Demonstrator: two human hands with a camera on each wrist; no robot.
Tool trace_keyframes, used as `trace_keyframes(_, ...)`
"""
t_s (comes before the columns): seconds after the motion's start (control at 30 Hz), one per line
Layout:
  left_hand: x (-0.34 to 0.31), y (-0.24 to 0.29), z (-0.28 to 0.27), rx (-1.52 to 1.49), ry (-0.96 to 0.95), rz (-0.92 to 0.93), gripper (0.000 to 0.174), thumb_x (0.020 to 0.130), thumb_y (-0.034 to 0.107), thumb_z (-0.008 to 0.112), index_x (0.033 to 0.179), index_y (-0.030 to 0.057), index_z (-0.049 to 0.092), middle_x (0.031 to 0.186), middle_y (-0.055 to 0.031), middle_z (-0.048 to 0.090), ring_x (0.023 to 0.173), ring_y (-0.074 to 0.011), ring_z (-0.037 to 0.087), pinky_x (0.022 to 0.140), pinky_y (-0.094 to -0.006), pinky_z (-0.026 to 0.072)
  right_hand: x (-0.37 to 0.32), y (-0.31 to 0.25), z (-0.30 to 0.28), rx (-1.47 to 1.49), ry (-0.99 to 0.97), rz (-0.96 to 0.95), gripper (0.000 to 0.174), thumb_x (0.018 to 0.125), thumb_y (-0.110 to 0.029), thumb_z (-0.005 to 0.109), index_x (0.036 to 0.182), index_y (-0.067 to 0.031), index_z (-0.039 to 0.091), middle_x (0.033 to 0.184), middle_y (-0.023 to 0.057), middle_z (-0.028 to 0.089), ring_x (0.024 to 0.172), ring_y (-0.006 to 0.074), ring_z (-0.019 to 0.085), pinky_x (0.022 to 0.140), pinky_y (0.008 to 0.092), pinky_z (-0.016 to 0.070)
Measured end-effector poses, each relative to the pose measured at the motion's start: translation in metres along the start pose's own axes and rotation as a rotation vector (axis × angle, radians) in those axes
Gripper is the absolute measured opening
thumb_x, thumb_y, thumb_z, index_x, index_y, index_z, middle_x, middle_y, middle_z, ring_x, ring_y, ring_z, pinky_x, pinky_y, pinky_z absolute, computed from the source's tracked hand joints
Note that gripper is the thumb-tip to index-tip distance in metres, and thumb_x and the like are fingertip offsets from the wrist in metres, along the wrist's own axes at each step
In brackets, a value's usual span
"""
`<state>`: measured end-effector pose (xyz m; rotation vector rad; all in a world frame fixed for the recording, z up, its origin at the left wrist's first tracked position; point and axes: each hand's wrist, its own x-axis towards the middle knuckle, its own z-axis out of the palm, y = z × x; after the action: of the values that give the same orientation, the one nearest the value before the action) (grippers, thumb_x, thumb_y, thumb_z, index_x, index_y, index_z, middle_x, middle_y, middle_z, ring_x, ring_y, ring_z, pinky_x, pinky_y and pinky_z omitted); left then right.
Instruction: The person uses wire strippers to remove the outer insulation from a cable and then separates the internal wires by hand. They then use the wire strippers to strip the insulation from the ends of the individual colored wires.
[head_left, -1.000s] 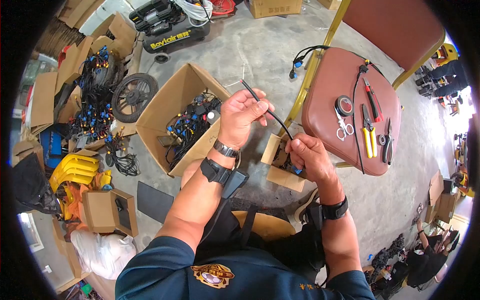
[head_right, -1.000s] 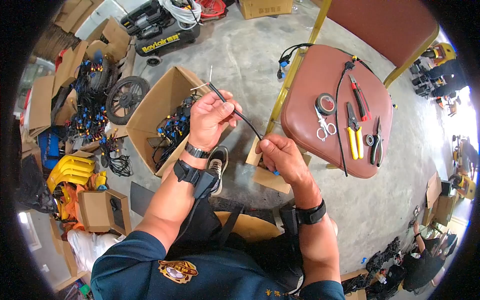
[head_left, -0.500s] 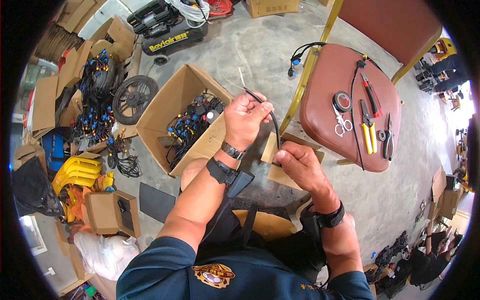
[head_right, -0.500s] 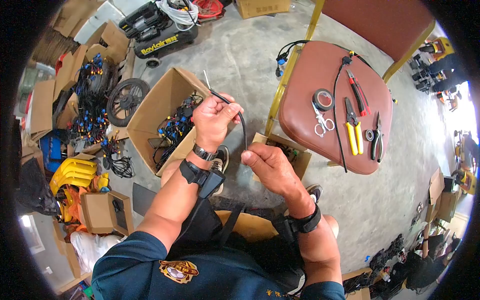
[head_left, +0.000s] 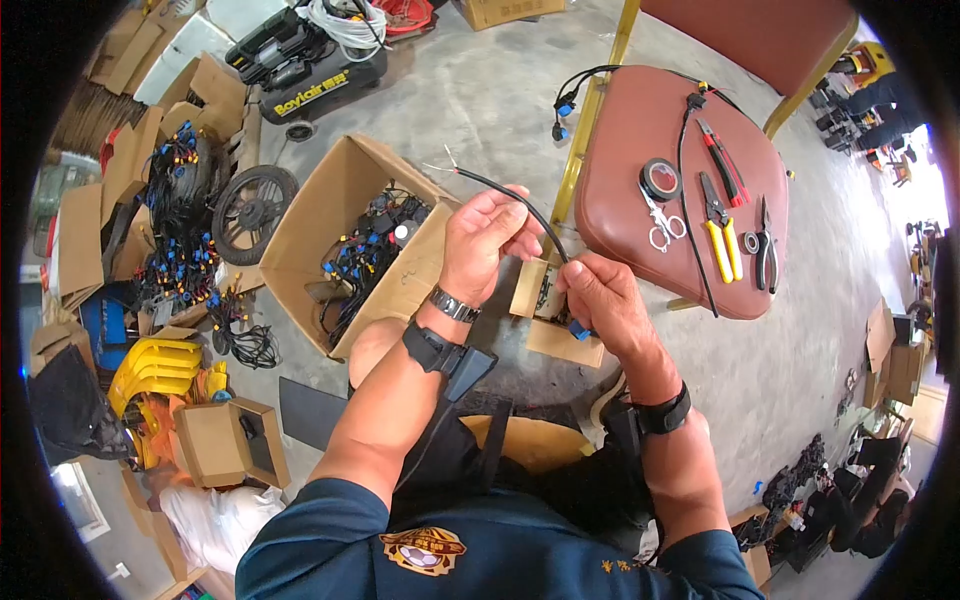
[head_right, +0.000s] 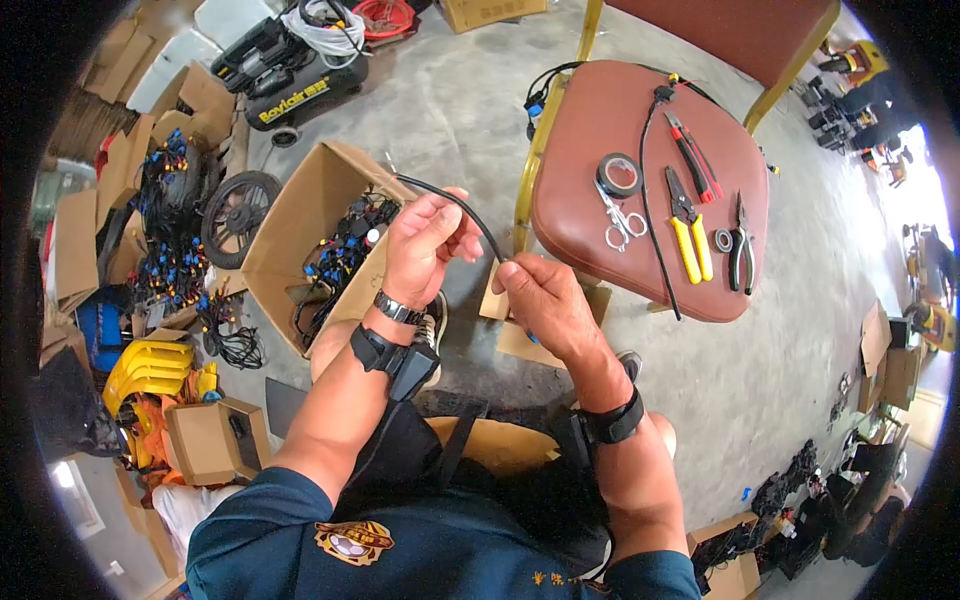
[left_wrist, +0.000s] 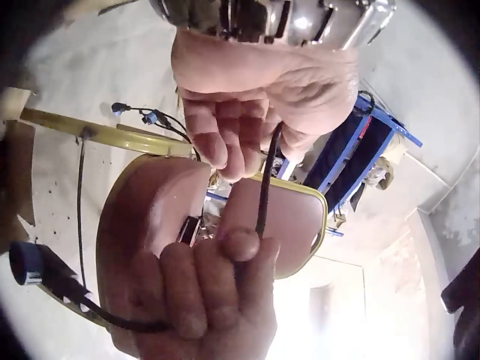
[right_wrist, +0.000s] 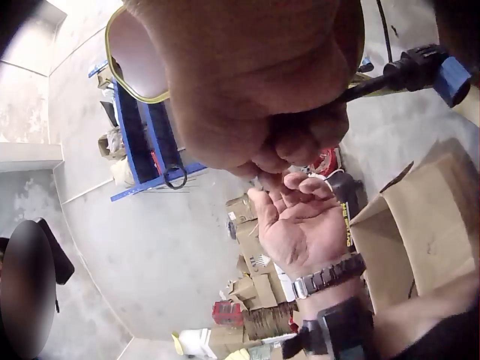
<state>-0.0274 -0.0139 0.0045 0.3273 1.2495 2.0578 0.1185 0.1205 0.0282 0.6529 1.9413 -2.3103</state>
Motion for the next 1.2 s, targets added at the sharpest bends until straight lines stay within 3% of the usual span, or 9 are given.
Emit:
trace_keyframes(0.23,-0.004,-0.010,0.003,-0.007,-0.035,-0.101,0.029,0.100,0.029,0.052,0.103,0.0018,0.062,0.082,-0.0126,0.069,0.065,-0.0163,0.065,0.058,-0.0266,0.0518,0.004,0.001,0.002,-0.111,-0.015,-0.003,0.029,0.099,-0.027,0.054,0.085,-0.0031,0.063,0.062,-0.0030,0.048,0.058,0.0058,0.045,0.053,0.0239,0.0372)
trace_keyframes(0.37,-0.004,0.000,-0.001,-0.018,0.041,-0.021,0.030,0.100,0.029,0.052,0.093,0.0018,0.061,0.080,-0.0145,0.068,0.060,-0.0169,0.064,0.056,-0.0276,0.0522,0.004,0.000,0.004,-0.208,-0.111,-0.076,0.027,0.099,-0.024,0.055,0.088,0.0004,0.062,0.071,0.0010,0.054,0.068,0.0094,0.051,0.063,0.0266,0.0428)
trace_keyframes(0.5,0.002,0.009,-0.016,-0.118,0.079,0.073,0.030,0.100,0.029,0.052,0.093,0.0009,0.061,0.077,-0.0138,0.067,0.061,-0.0192,0.065,0.054,-0.0268,0.0529,0.006,0.011,0.008,-0.250,-0.191,-0.146,0.026,0.099,-0.021,0.053,0.093,0.0023,0.062,0.080,0.0047,0.060,0.078,0.0127,0.055,0.074,0.0289,0.0459)
trace_keyframes(0.7,0.000,0.019,-0.018,-0.130,0.142,0.145,0.031,0.100,0.029,0.052,0.093,-0.0001,0.060,0.079,-0.0153,0.067,0.063,-0.0226,0.067,0.055,-0.0276,0.0554,0.010,0.014,0.009,-0.215,-0.184,-0.130,0.023,0.100,-0.019,0.053,0.097,0.0026,0.061,0.080,0.0065,0.060,0.080,0.0139,0.057,0.078,0.0297,0.0465)
trace_keyframes(1.0,-0.001,0.017,-0.016,-0.040,0.156,0.246,0.027,0.099,0.025,0.056,0.091,-0.0005,0.061,0.078,-0.0146,0.067,0.062,-0.0207,0.066,0.054,-0.0272,0.0540,0.014,0.016,0.006,-0.386,-0.080,-0.179,0.018,0.096,-0.016,0.057,0.093,0.0021,0.060,0.071,0.0094,0.055,0.065,0.0187,0.055,0.064,0.0355,0.0462)
trace_keyframes(1.2,-0.010,0.011,-0.008,0.272,0.105,0.336,0.026,0.098,0.025,0.058,0.092,-0.0001,0.060,0.080,-0.0147,0.067,0.065,-0.0223,0.066,0.059,-0.0302,0.0533,0.026,0.027,0.002,-0.516,-0.028,-0.236,0.022,0.095,-0.018,0.058,0.090,0.0031,0.059,0.070,0.0131,0.055,0.063,0.0234,0.052,0.063,0.0367,0.0450)
